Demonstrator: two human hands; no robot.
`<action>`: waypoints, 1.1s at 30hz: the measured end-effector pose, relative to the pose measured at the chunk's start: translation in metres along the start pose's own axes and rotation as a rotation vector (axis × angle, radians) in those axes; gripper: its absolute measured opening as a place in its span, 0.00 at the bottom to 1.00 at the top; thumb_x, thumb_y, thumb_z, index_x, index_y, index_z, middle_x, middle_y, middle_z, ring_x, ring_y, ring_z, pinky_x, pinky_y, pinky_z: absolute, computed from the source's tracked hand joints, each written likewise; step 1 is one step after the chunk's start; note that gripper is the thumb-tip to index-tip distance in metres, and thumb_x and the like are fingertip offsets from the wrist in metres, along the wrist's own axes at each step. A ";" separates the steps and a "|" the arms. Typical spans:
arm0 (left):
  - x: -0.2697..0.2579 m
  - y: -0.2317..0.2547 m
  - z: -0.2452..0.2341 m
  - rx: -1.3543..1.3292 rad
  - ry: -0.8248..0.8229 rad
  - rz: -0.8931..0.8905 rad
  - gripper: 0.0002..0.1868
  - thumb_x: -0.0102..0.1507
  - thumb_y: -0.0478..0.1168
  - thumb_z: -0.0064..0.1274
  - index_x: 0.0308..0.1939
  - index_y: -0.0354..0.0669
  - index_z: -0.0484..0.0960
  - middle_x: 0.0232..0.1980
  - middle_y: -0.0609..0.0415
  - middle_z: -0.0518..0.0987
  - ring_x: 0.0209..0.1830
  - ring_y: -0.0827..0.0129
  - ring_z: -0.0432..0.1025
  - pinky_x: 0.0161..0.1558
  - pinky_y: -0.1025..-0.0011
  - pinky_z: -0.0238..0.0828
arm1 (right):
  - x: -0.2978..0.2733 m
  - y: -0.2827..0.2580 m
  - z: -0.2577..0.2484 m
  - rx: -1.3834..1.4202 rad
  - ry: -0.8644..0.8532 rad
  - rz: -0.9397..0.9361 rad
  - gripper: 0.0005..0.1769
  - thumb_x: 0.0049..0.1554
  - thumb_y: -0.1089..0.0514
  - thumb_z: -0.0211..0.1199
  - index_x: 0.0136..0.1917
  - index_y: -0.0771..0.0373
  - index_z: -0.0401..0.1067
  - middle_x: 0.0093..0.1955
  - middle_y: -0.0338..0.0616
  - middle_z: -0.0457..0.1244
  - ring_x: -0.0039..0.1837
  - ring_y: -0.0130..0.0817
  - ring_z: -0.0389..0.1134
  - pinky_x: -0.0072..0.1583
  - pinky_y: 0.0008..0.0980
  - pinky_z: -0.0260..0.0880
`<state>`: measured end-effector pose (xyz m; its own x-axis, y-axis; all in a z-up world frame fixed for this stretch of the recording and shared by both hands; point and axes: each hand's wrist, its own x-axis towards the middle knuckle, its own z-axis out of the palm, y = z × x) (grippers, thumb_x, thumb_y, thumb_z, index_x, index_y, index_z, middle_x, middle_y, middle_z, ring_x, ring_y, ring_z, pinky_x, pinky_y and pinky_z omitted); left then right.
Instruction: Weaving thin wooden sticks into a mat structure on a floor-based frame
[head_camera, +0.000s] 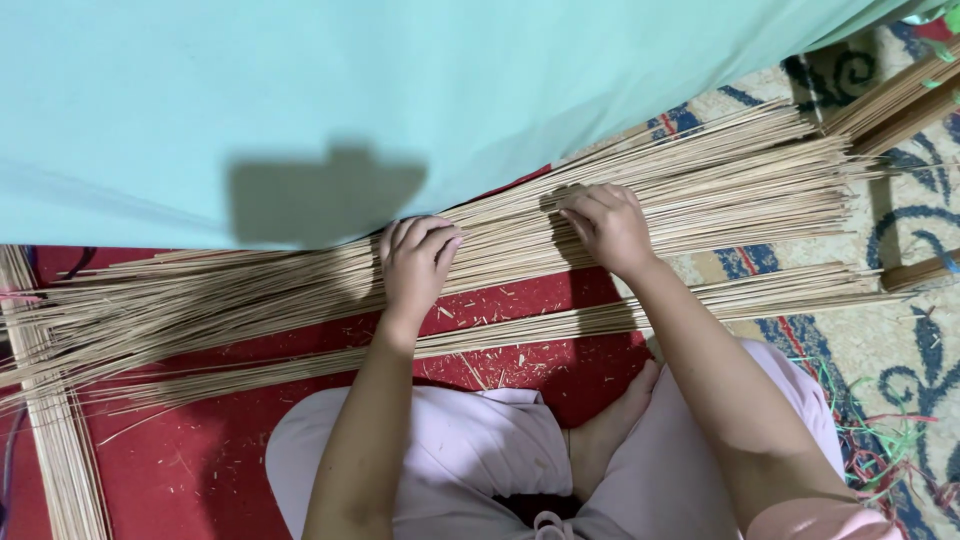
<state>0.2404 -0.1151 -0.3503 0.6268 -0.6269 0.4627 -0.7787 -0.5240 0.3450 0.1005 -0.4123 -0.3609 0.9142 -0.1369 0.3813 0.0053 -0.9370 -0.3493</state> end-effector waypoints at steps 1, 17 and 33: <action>0.001 0.003 -0.004 -0.001 0.002 0.004 0.05 0.64 0.49 0.63 0.43 0.63 0.87 0.48 0.70 0.80 0.57 0.72 0.73 0.66 0.60 0.59 | 0.001 -0.005 -0.008 -0.003 0.003 0.001 0.04 0.59 0.55 0.70 0.49 0.49 0.79 0.48 0.34 0.69 0.56 0.36 0.71 0.61 0.37 0.67; -0.046 0.153 -0.198 0.104 -0.174 0.156 0.12 0.66 0.50 0.56 0.52 0.58 0.84 0.33 0.64 0.76 0.31 0.67 0.70 0.35 0.63 0.66 | -0.039 -0.222 -0.186 0.283 0.121 -0.169 0.05 0.62 0.55 0.65 0.48 0.57 0.77 0.44 0.38 0.68 0.44 0.35 0.65 0.46 0.36 0.55; -0.088 0.202 -0.315 0.105 -0.003 0.182 0.09 0.66 0.55 0.54 0.43 0.61 0.85 0.31 0.65 0.77 0.31 0.63 0.71 0.36 0.63 0.63 | -0.109 -0.262 -0.279 0.049 0.169 -0.220 0.10 0.63 0.57 0.63 0.58 0.53 0.76 0.41 0.38 0.63 0.41 0.38 0.58 0.43 0.37 0.48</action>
<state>0.0198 0.0165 -0.0644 0.4764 -0.7182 0.5072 -0.8721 -0.4591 0.1690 -0.1137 -0.2419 -0.0727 0.8082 0.0123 0.5888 0.2195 -0.9340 -0.2818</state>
